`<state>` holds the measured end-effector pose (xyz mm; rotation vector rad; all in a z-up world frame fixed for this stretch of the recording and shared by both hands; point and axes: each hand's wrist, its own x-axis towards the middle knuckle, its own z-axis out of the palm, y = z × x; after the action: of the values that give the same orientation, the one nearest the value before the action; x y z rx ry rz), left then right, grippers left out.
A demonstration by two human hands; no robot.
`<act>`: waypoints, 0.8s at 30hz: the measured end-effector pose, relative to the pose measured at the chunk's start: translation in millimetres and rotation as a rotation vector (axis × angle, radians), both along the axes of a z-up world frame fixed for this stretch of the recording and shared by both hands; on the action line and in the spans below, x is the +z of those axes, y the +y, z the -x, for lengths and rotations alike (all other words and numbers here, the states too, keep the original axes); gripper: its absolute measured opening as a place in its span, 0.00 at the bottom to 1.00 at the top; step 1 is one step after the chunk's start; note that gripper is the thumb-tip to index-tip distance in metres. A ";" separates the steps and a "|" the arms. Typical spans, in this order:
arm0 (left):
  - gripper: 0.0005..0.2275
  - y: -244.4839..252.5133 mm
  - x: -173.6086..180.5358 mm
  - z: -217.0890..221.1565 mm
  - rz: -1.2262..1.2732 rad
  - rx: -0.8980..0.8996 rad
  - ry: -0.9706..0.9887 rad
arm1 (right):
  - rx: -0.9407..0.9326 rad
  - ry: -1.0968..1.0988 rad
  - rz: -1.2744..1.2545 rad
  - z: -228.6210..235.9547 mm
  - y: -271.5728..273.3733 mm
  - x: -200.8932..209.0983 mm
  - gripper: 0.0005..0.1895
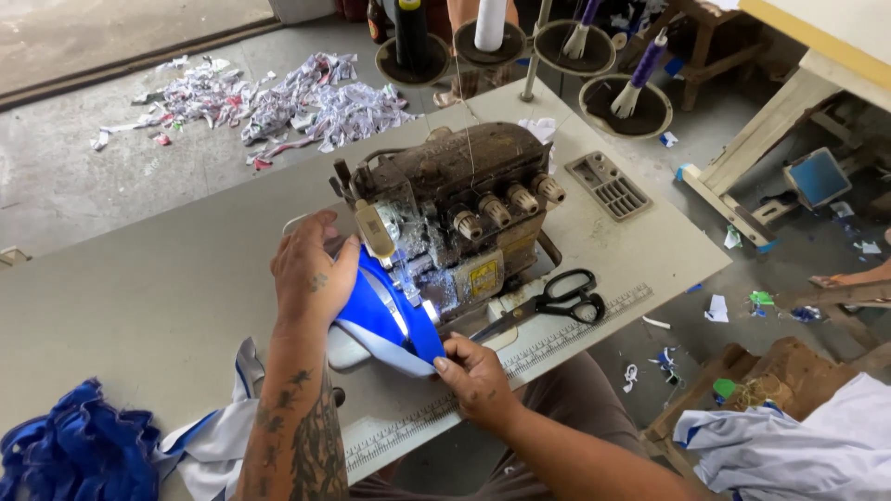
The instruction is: Sewing blue and white fabric strips together using an industrial overlock machine in a factory setting.
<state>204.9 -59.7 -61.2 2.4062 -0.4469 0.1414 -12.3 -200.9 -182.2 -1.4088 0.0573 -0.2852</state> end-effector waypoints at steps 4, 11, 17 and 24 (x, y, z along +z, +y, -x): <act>0.22 -3.3 5.0 -7.5 0.006 0.004 0.004 | -0.019 -0.037 0.052 -8.6 -4.6 2.2 0.12; 0.22 -3.8 1.8 -6.9 0.030 0.002 -0.025 | -0.025 -0.031 -0.010 -7.5 -2.6 -1.5 0.09; 0.21 -2.1 0.7 -6.8 0.051 0.011 0.039 | -0.044 -0.018 0.010 -4.1 1.4 3.1 0.10; 0.21 1.1 -16.4 -14.7 -0.024 0.006 -0.110 | -0.117 -0.064 -0.074 -5.1 14.4 9.9 0.12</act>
<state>219.6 -58.6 -77.5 2.4313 -0.4946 0.2739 -7.2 -186.5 -172.3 -1.3242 0.0968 -0.4207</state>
